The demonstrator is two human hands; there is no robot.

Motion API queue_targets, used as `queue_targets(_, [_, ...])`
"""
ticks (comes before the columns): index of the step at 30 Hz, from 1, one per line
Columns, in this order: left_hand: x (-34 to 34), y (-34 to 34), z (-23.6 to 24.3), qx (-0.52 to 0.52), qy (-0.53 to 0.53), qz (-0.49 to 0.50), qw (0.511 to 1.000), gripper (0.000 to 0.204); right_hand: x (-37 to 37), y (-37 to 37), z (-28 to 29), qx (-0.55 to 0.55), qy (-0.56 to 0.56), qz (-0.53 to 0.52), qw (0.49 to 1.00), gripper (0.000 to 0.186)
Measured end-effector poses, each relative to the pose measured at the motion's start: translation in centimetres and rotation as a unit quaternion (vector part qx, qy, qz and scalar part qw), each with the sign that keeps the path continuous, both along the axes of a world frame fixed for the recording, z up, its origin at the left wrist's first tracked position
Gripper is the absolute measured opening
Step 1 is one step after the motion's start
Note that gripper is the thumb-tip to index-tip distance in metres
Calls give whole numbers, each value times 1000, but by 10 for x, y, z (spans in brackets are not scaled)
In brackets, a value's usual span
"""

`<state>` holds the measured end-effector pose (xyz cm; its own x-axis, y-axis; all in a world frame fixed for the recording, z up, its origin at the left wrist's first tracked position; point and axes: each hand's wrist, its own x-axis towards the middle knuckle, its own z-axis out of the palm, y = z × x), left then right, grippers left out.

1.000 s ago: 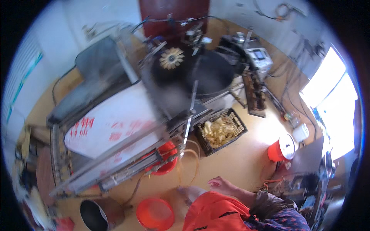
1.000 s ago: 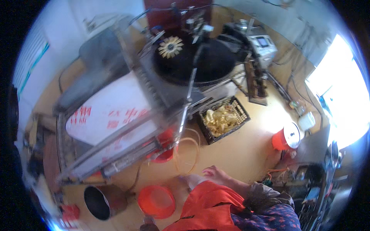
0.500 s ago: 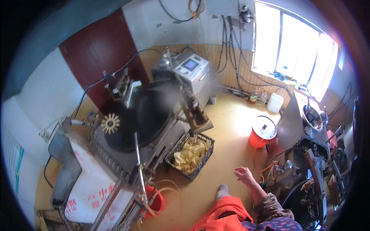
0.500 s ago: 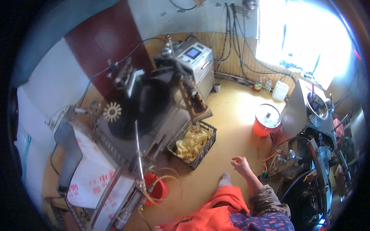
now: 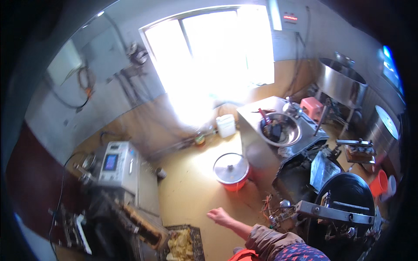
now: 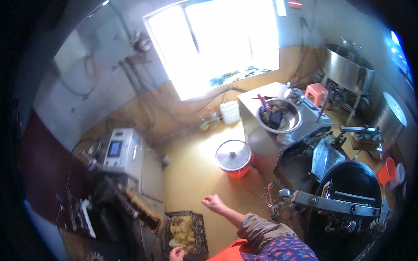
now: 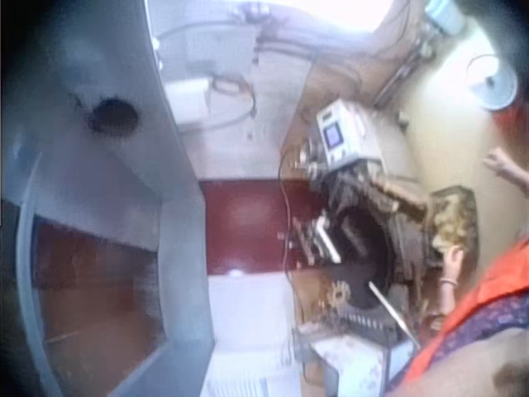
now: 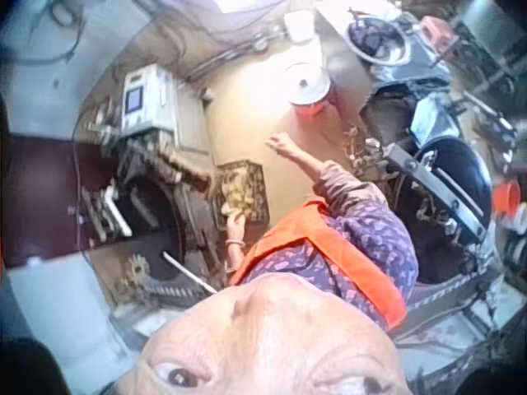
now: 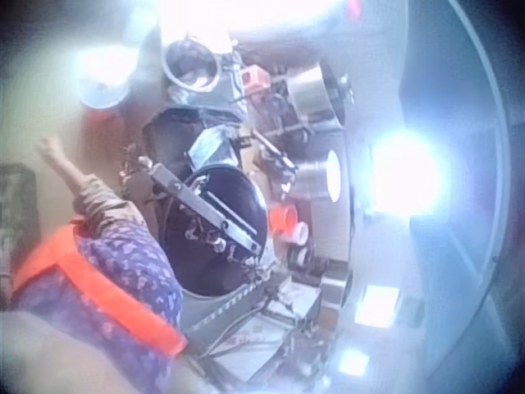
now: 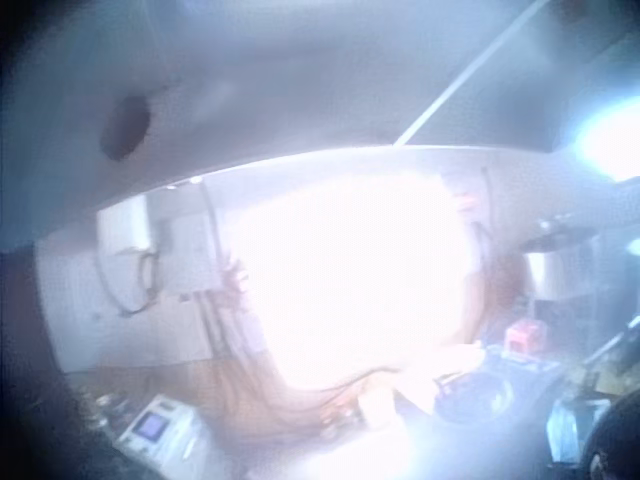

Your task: The person scoops water from a large metal container into a red bucket using a ladle, then pours the water into a dough mixer. They operate the mixer's control panel and stir the contents of the bucket with their hand.

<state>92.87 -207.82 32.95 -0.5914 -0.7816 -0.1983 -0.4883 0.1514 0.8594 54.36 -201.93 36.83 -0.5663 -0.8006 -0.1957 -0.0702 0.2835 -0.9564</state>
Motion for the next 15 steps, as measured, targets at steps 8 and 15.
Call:
queue_targets(8, [-200, -176, 32, -141, -39, -73, 987, 16, -100, -60, 1, -22, 50, -69, 996, 35])
queue_targets(15, [-320, -298, 28, -254, -63, -22, 965, 36, -177, -51, 25, 38, -90, -155, 983, 24])
